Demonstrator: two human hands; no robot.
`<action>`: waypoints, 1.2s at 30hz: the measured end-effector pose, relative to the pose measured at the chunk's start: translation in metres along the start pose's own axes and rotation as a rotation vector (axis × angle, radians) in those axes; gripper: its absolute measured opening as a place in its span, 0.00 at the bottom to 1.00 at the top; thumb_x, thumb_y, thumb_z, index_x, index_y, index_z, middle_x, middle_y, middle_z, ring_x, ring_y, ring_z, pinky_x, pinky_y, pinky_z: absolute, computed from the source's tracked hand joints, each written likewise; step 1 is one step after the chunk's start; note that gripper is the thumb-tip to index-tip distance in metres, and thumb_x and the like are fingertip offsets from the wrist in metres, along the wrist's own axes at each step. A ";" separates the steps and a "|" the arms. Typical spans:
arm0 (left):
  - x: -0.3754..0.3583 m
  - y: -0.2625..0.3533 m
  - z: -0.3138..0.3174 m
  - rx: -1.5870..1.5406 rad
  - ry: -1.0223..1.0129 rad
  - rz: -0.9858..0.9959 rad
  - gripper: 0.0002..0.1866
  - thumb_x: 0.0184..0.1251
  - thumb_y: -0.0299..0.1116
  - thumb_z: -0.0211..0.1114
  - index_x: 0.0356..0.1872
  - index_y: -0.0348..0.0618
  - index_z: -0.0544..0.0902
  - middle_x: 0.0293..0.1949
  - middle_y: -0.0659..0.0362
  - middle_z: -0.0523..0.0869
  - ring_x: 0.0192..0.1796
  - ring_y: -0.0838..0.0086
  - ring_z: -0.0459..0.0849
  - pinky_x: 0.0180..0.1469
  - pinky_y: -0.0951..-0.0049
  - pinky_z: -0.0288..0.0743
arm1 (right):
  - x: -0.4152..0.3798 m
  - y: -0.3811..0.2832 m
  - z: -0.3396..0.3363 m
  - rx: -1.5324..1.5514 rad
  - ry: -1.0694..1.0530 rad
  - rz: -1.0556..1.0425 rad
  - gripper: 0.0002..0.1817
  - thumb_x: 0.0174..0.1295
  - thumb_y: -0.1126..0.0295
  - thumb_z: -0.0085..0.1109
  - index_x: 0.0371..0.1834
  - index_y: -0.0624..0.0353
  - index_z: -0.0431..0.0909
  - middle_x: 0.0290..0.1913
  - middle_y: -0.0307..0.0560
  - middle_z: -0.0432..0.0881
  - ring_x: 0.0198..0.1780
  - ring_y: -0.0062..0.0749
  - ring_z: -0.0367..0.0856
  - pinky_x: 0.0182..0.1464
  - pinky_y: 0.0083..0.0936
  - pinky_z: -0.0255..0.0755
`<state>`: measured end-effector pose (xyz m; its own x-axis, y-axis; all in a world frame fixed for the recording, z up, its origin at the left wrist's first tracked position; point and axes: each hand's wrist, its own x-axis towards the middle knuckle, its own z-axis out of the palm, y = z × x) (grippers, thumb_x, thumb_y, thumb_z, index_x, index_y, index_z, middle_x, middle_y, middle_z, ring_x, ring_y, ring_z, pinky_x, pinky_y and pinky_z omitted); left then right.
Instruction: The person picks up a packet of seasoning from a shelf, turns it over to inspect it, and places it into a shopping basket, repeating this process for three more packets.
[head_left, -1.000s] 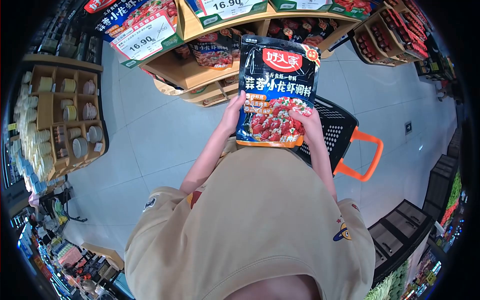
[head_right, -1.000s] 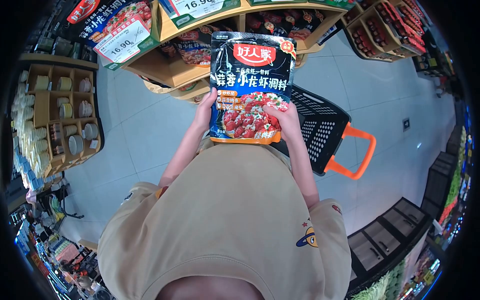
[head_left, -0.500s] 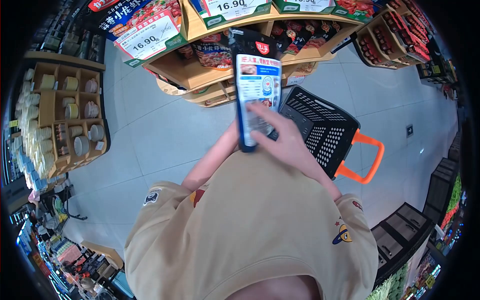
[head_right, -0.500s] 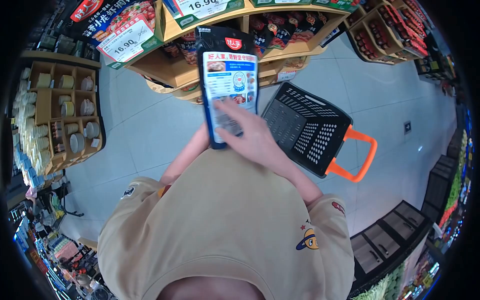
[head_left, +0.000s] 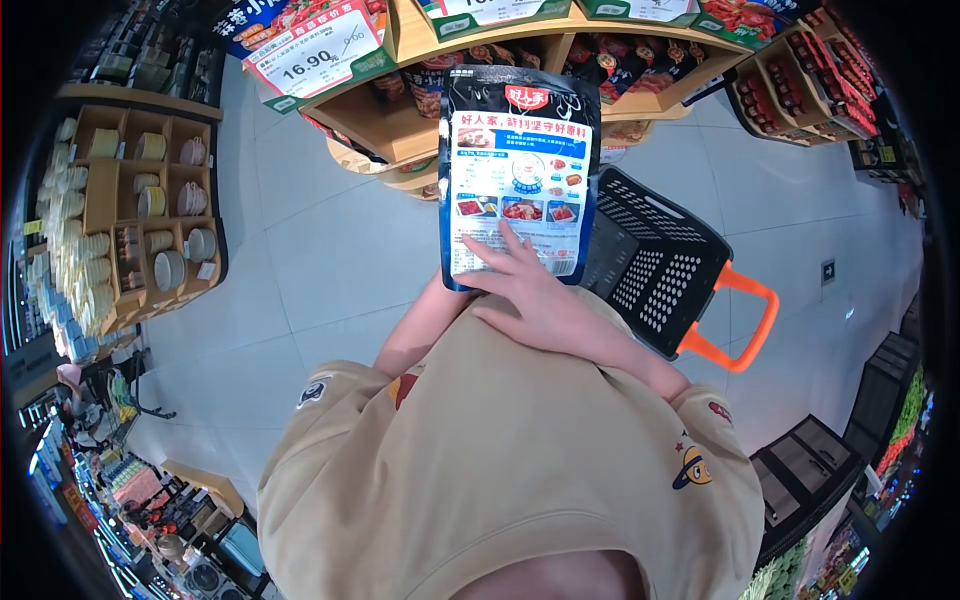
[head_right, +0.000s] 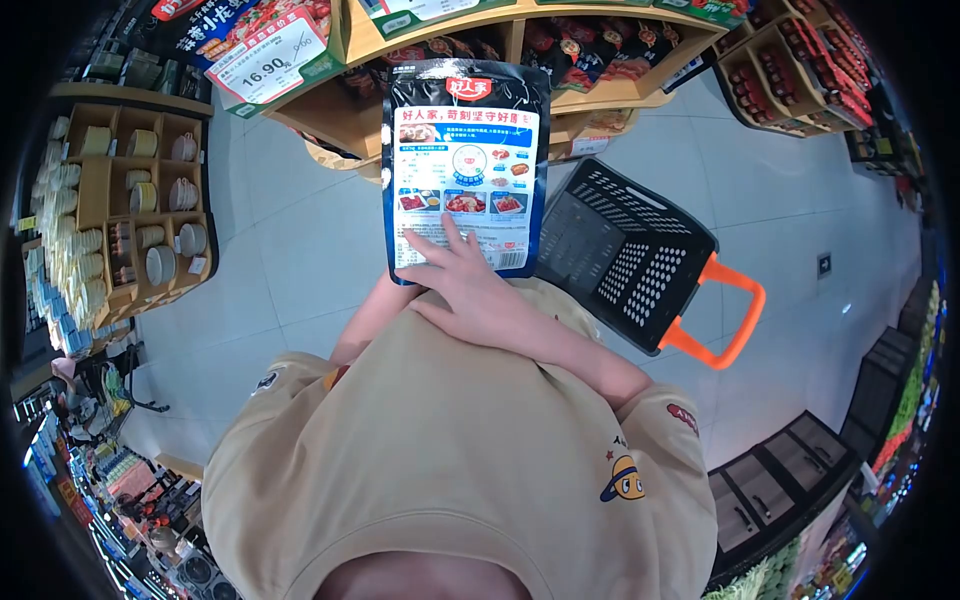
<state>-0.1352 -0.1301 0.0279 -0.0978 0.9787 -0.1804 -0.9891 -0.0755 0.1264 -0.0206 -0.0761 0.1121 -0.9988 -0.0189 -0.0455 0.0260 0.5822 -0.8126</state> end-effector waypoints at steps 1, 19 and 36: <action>-0.002 0.001 0.001 -0.006 0.000 -0.002 0.34 0.61 0.60 0.29 0.63 0.50 0.52 0.62 0.51 0.57 0.61 0.53 0.59 0.58 0.51 0.57 | 0.000 0.001 -0.002 0.001 -0.001 0.001 0.17 0.52 0.69 0.53 0.47 0.53 0.72 0.65 0.46 0.54 0.66 0.62 0.37 0.60 0.60 0.39; -0.008 0.002 0.011 -0.014 -0.022 -0.006 0.34 0.62 0.60 0.29 0.63 0.49 0.52 0.62 0.51 0.58 0.61 0.54 0.60 0.57 0.52 0.58 | -0.011 0.024 -0.031 0.754 0.297 0.144 0.10 0.58 0.78 0.45 0.39 0.65 0.76 0.46 0.50 0.75 0.52 0.29 0.70 0.52 0.24 0.65; -0.011 0.001 0.016 -0.025 -0.032 -0.015 0.34 0.62 0.59 0.29 0.63 0.49 0.52 0.62 0.51 0.58 0.60 0.54 0.61 0.57 0.53 0.58 | -0.034 0.046 -0.053 0.759 0.564 0.331 0.12 0.61 0.73 0.42 0.42 0.64 0.74 0.43 0.43 0.77 0.48 0.24 0.73 0.49 0.23 0.67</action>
<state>-0.1336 -0.1382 0.0458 -0.0794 0.9854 -0.1505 -0.9930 -0.0649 0.0991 0.0122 -0.0057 0.1072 -0.8053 0.5528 -0.2143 0.1299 -0.1881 -0.9735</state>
